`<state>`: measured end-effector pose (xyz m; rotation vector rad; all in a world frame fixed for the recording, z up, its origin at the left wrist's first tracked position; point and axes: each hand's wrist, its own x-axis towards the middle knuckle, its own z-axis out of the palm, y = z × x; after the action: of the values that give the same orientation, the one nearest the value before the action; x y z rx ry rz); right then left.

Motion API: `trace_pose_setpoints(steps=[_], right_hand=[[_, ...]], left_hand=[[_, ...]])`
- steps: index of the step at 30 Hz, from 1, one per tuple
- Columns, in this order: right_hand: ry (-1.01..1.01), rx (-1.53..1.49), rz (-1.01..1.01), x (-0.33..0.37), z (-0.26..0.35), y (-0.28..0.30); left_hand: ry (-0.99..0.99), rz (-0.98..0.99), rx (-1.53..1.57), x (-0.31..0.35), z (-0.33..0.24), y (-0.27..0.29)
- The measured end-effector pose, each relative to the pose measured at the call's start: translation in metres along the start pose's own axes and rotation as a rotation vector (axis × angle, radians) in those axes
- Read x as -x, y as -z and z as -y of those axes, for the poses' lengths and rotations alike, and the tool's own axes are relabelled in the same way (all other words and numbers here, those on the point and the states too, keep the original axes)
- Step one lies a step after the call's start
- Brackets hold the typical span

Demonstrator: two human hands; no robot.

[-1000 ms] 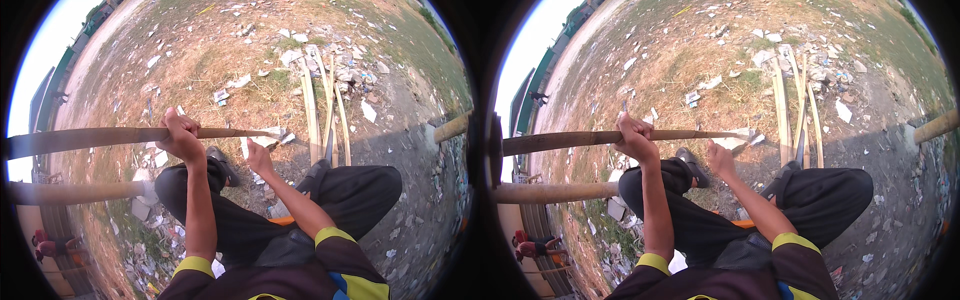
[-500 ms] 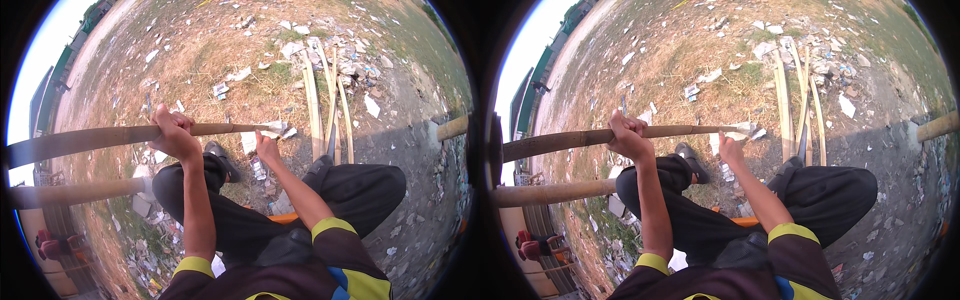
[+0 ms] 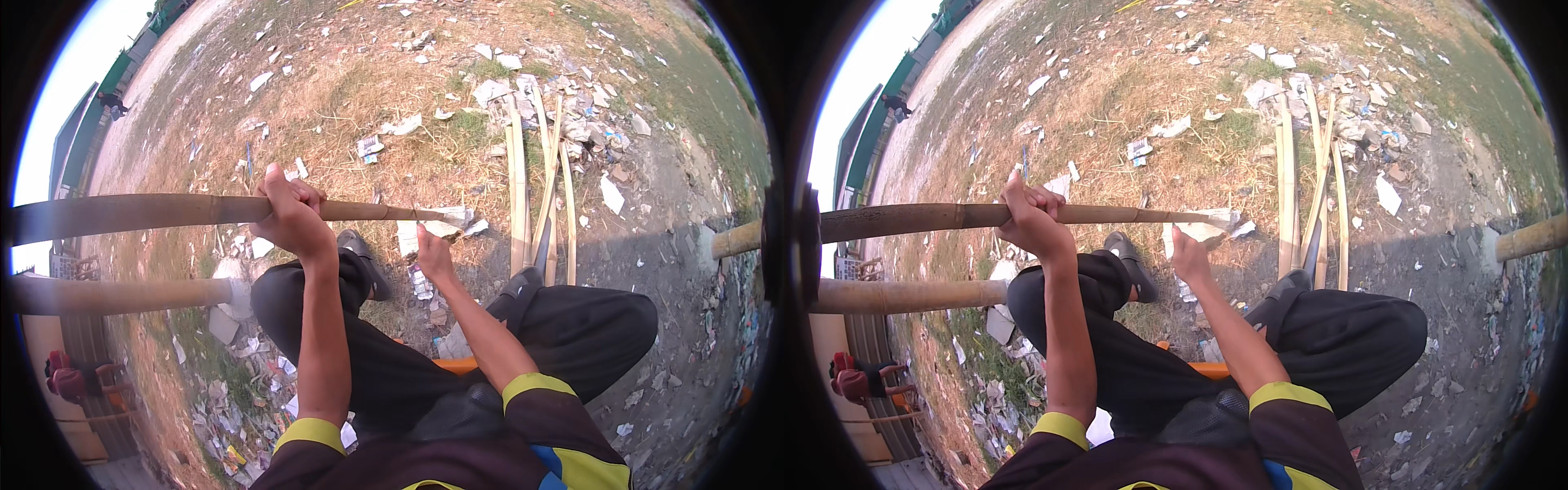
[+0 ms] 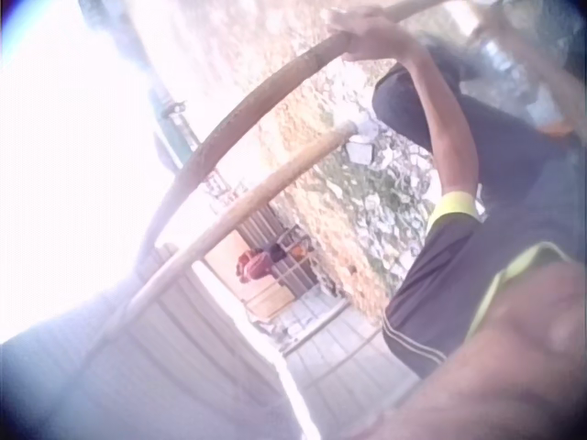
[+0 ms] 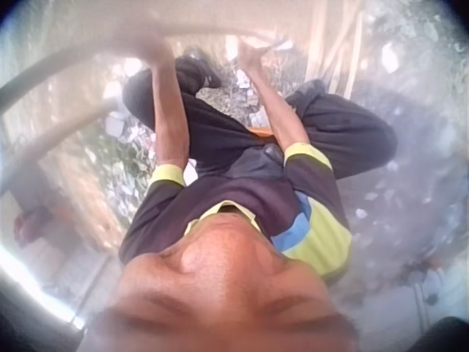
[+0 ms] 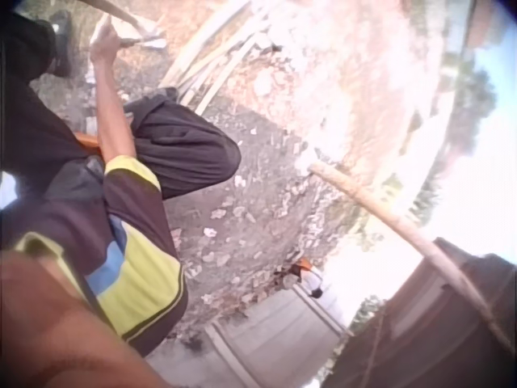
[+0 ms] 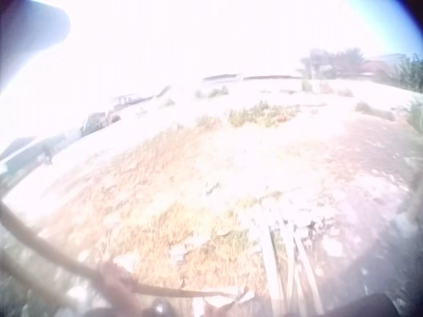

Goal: The person sits on a low stool and repeatedly scrapes a long, thin metal strip with a small green-handled tool. They hold the strip with their left hand and scrape along its length with their right hand, occasionally adjusting their grip. The task continues without visible completion.

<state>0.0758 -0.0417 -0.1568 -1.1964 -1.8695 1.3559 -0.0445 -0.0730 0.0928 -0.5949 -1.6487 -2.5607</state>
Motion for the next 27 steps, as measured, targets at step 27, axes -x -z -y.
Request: trace_pose_setpoints(steps=[27], right_hand=[[-0.15,0.1,-0.048,0.002,-0.004,-0.003]], left_hand=[[0.05,0.083,0.057,-0.002,0.004,0.0]])
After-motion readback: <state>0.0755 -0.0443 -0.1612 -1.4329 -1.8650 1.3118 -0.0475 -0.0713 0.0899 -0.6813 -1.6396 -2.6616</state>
